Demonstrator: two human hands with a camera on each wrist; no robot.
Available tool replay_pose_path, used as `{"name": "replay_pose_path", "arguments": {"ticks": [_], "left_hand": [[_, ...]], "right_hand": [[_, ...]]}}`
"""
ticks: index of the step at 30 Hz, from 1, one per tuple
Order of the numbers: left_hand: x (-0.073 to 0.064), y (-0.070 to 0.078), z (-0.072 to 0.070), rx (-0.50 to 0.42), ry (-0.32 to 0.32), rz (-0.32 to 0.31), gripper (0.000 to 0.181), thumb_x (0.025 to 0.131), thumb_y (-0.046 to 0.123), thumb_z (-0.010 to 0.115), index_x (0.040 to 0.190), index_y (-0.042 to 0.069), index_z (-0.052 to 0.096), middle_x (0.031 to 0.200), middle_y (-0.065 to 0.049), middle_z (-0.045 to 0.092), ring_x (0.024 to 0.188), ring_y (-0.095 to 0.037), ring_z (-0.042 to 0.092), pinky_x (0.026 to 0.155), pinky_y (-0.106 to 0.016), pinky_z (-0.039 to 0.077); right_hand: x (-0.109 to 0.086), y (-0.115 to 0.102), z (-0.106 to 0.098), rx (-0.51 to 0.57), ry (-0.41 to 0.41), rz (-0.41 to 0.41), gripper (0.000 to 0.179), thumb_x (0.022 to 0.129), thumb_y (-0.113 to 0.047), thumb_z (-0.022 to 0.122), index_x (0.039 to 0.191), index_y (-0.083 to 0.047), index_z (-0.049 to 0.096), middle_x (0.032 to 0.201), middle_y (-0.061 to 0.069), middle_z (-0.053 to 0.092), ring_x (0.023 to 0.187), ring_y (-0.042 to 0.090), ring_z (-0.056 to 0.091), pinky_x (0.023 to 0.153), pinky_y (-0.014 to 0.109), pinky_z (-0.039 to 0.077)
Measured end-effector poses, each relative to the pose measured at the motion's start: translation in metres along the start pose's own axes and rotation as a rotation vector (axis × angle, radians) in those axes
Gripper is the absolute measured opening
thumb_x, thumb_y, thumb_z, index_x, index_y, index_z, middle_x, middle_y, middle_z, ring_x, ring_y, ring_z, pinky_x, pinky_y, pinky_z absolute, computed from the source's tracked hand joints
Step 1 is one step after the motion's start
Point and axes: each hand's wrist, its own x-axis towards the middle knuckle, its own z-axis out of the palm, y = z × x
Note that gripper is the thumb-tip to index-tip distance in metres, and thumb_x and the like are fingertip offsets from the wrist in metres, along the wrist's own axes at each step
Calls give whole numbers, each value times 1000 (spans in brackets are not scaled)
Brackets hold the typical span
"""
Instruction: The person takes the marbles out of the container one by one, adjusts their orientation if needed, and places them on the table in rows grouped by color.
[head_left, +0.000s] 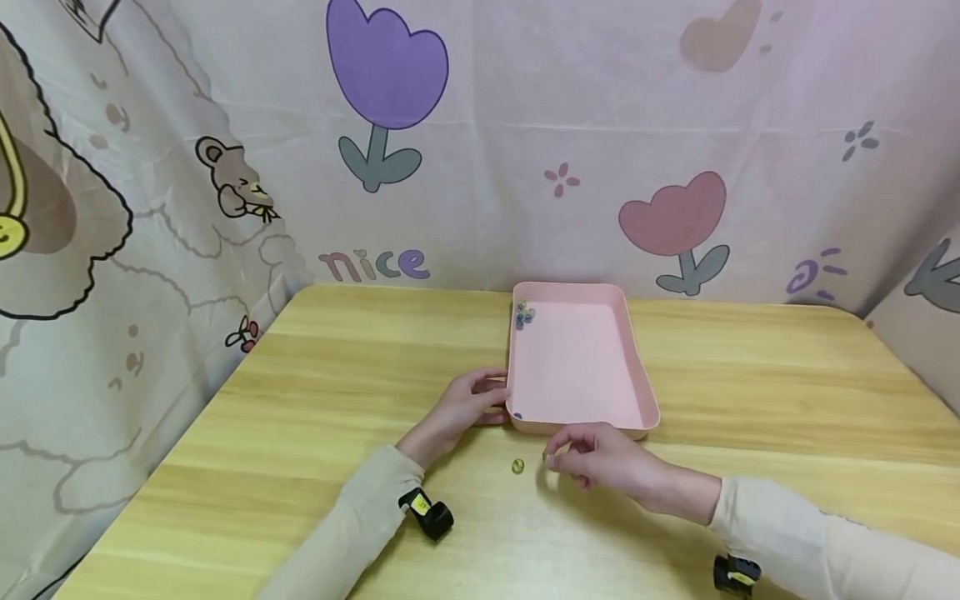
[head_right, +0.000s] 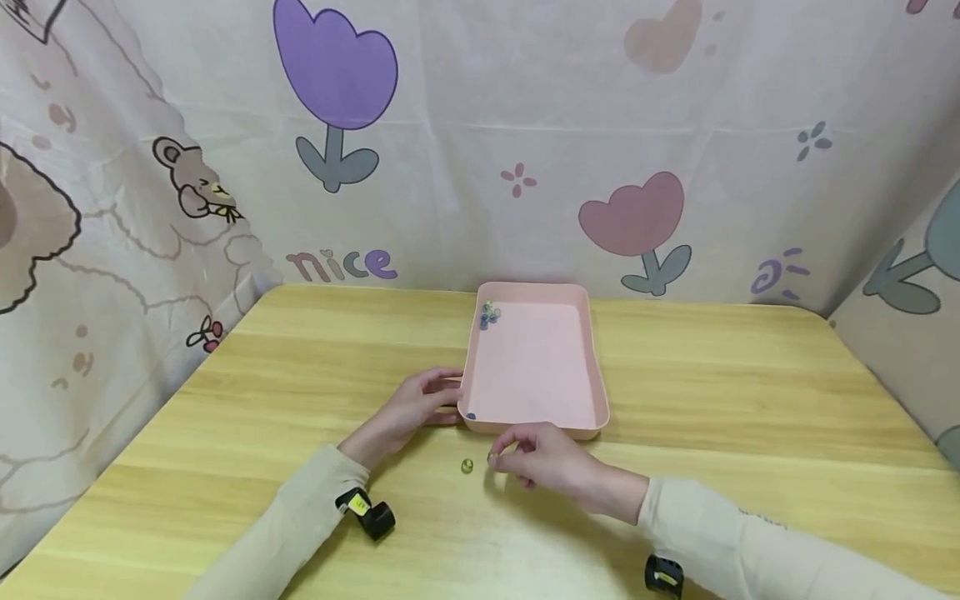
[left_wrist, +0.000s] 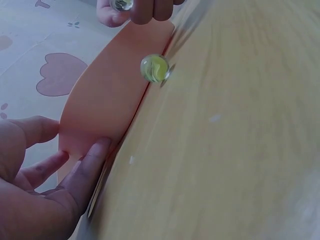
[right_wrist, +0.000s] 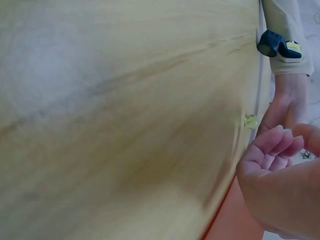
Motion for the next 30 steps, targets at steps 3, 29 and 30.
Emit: {"name": "replay_pose_path", "arguments": {"ticks": [3,29,30], "left_hand": [[1,1,0,8,5,-2,39,95,2,58,133,-6,50,121,-24,56,95,-22,62,82,-36,58],[2,3,0,-4,10,-10,40,95,1,58,133,-6,49,120,-24,56,92,-21,62,82,-35,59],[3,3,1,-7,13,-14,40,95,1,58,133,-6,49,120,-24,56,91,-20,62,82,-35,59]], "right_hand": [[0,2,0,14,15,-4,19,91,-14,66,101,1,64,68,1,52,63,14,49,58,23,46],[8,19,15,-73,122,-114,15,91,-9,66,99,3,64,66,7,60,61,17,58,54,28,57],[9,19,16,-92,124,-120,14,90,-9,66,98,3,64,65,7,60,60,17,58,53,28,57]]}}
